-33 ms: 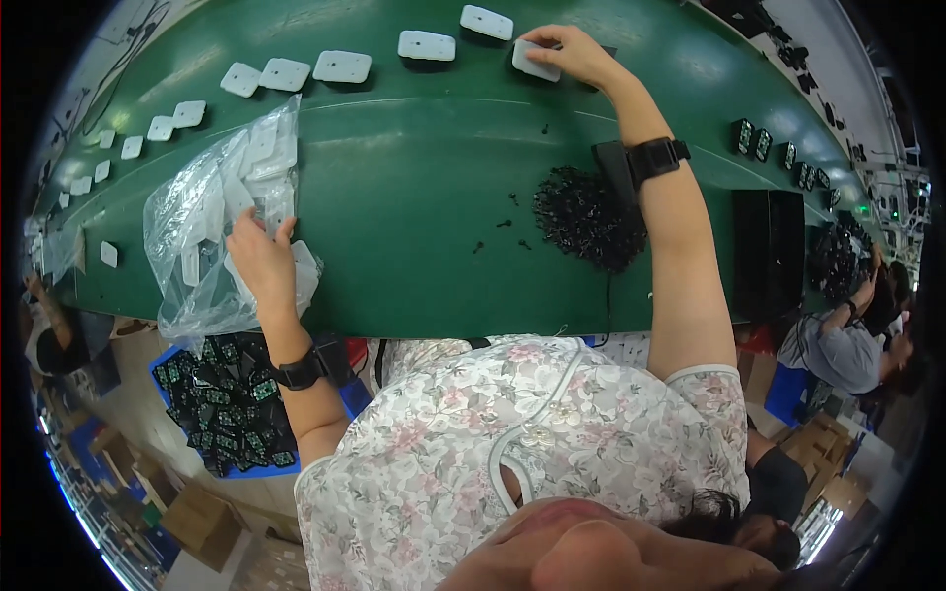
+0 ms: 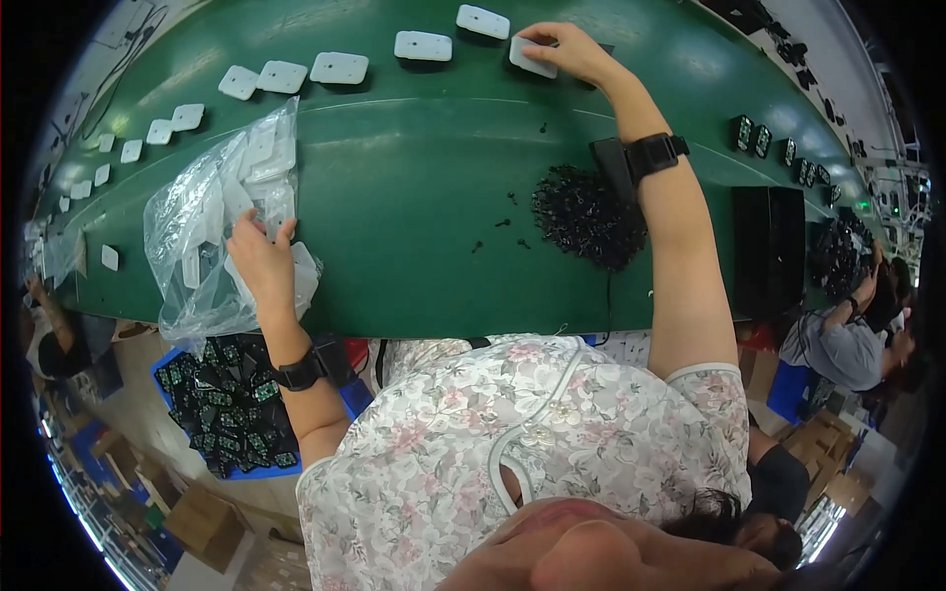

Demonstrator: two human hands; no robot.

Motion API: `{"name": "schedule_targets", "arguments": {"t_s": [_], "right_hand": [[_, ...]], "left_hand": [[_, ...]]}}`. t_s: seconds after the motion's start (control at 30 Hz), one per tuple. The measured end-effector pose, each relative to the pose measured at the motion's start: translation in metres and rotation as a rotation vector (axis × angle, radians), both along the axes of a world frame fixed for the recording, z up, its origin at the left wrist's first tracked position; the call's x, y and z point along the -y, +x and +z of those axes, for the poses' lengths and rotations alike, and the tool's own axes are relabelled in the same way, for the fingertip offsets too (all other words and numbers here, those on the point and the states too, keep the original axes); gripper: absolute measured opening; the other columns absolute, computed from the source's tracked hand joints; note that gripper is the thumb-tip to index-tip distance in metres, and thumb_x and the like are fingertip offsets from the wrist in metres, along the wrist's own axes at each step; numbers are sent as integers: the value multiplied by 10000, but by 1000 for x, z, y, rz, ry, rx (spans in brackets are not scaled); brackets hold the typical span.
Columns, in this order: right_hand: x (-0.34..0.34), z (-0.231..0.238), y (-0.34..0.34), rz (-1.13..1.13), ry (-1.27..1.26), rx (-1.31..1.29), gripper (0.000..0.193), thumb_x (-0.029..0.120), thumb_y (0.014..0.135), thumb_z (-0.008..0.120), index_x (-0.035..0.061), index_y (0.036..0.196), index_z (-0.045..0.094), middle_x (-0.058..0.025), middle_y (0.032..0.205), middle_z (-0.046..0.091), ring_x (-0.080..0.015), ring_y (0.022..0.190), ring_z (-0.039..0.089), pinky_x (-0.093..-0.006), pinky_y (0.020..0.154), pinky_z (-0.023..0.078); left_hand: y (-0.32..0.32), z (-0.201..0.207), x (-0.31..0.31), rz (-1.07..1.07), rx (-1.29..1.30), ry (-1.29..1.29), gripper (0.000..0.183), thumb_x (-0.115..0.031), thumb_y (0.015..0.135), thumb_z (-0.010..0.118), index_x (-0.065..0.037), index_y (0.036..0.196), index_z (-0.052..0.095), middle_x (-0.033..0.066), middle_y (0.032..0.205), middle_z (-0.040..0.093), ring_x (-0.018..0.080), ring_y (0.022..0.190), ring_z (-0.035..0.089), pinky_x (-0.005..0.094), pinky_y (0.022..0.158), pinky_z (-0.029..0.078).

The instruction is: The person picks up a screw and a white plastic base, joins them together, and then places a black housing over a circuit board before setting the unit aside.

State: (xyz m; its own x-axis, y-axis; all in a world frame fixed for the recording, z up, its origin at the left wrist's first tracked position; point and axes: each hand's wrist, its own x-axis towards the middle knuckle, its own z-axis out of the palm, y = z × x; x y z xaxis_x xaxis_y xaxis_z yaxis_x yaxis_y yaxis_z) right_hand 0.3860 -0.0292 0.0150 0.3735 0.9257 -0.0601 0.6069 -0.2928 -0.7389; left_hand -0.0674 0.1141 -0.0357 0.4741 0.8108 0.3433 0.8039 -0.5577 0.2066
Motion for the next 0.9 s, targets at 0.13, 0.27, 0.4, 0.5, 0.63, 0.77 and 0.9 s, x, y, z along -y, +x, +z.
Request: {"name": "schedule_targets", "arguments": {"t_s": [0.13, 0.27, 0.4, 0.5, 0.63, 0.77, 0.9], "right_hand": [[-10, -22, 20, -23, 8, -91, 276, 141, 817, 663, 15, 1060, 628, -120, 1006, 630, -225, 929, 617, -331, 782, 492], [8, -4, 1, -138, 230, 263, 297, 227, 839, 679, 25, 1054, 638, -130, 1056, 644, -278, 904, 611, -334, 810, 479], [54, 26, -43, -109, 49, 318, 203, 162, 832, 663, 74, 1015, 652, -57, 903, 638, -172, 863, 594, -298, 760, 472], [97, 18, -70, 13, -25, 381, 171, 142, 794, 683, 54, 929, 624, -76, 840, 590, -220, 811, 586, -324, 722, 473], [119, -5, -97, 5, -51, 348, 170, 113, 788, 683, 40, 903, 581, -84, 861, 544, -241, 777, 570, -345, 695, 472], [117, -22, -101, -30, -27, 370, 136, 88, 805, 653, 36, 868, 545, -82, 853, 523, -245, 764, 563, -345, 684, 469], [115, -18, -105, -12, 7, 489, 122, 69, 812, 635, 35, 878, 539, -85, 833, 522, -247, 755, 556, -344, 678, 467]], "left_hand": [[5, -3, -4, 20, 102, -134, 467, -180, 720, 779, 9, 1088, 564, 136, 902, 594, 312, 846, 530, 404, 747, 423], [1, -5, 0, -67, 272, -66, 364, -135, 782, 717, -8, 1093, 575, 132, 1003, 623, 285, 883, 559, 372, 736, 437], [-5, 9, 13, -117, 255, -44, 310, -99, 837, 643, -36, 1135, 588, 114, 1036, 639, 248, 886, 585, 333, 707, 460], [6, 31, 35, -77, 251, -218, 268, -80, 885, 577, -61, 1150, 612, 94, 988, 653, 223, 806, 601, 293, 657, 470], [16, 49, 64, -177, 397, -239, 271, -26, 924, 506, -60, 1171, 613, 105, 906, 625, 193, 659, 586, 287, 589, 452], [28, 47, 83, -344, 527, -537, 272, 36, 917, 480, -51, 1133, 621, 90, 898, 573, 129, 608, 576, 236, 529, 438], [54, 35, 98, -468, 574, -699, 186, 42, 900, 515, -21, 1037, 624, 91, 872, 573, 125, 593, 589, 235, 489, 442]]}}
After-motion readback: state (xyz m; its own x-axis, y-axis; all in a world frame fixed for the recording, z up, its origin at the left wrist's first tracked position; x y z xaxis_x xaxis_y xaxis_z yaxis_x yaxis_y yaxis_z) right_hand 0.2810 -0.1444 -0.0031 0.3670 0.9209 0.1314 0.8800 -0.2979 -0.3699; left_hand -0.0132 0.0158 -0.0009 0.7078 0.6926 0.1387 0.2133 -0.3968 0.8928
